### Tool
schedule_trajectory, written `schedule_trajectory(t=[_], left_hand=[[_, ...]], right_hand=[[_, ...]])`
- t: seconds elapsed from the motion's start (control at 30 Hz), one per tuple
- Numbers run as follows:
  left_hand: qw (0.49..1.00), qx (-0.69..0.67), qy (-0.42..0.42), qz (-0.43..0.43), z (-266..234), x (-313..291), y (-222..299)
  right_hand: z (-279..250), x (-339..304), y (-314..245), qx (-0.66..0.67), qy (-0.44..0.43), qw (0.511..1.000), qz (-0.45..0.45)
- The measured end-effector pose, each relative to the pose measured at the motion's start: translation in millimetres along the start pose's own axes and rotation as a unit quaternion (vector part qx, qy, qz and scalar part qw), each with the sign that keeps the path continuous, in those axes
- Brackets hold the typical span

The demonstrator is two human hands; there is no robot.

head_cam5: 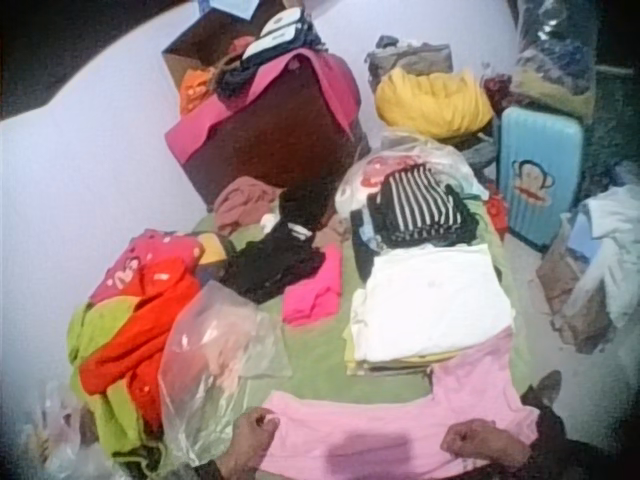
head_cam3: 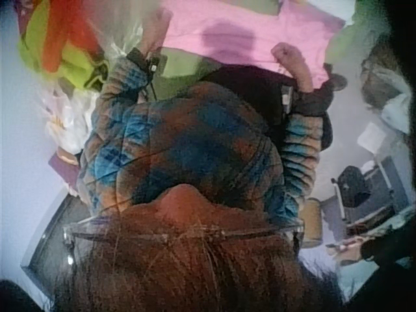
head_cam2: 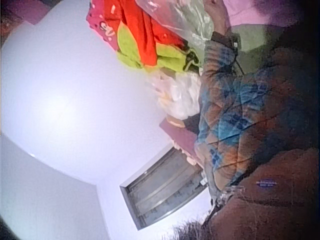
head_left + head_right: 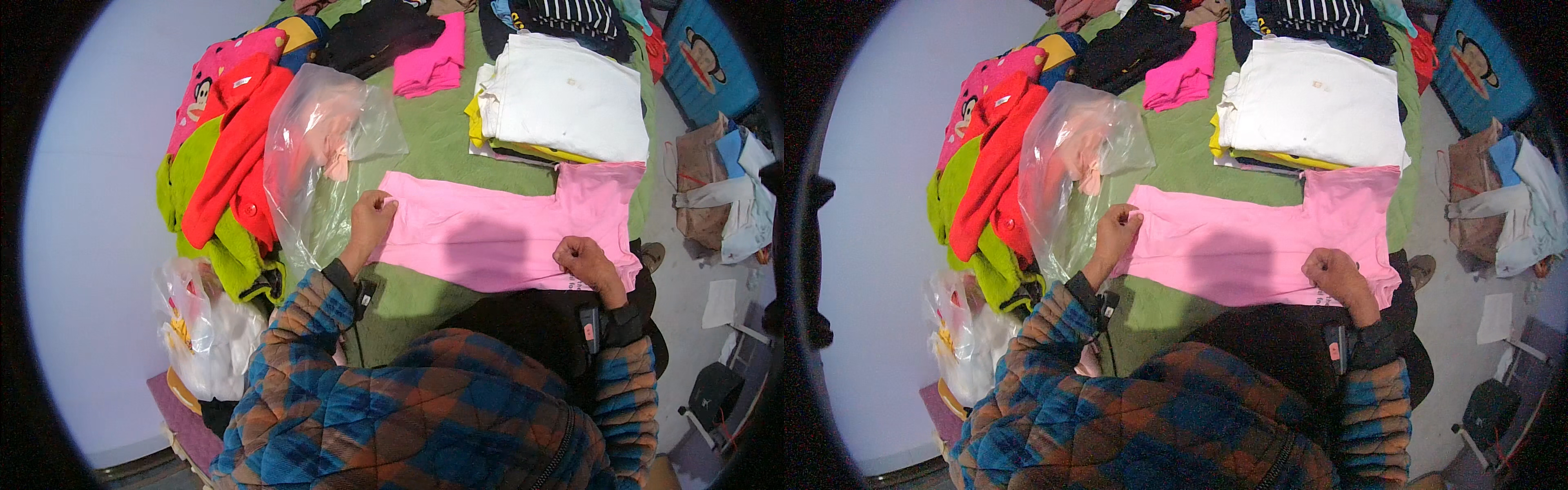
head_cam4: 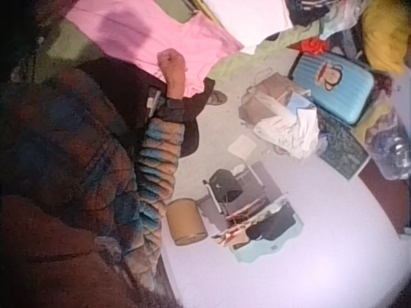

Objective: The person folds a pink t-shirt, a pink lace garment, and a pink ribbed sweater on a green mat. They smooth and align each item, then place them into a neat stack.

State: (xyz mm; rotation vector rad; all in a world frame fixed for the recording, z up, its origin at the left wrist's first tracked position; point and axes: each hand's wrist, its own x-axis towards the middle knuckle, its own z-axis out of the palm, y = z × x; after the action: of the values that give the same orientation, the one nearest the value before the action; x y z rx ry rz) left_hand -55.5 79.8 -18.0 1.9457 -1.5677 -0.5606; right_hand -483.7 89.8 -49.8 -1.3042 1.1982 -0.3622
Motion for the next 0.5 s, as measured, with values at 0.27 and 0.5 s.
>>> schedule_trajectory(t=[0.27,0.5], left_hand=[[0.989,-0.068,-0.043,-0.122,8,36,-10],[0.996,0.091,-0.005,0.003,14,32,-17]], right_hand=[[-1,-2,-4,-0.001,-0.001,1.000,0.020],[0,-1,-3,0.016,-0.010,0.999,0.035]])
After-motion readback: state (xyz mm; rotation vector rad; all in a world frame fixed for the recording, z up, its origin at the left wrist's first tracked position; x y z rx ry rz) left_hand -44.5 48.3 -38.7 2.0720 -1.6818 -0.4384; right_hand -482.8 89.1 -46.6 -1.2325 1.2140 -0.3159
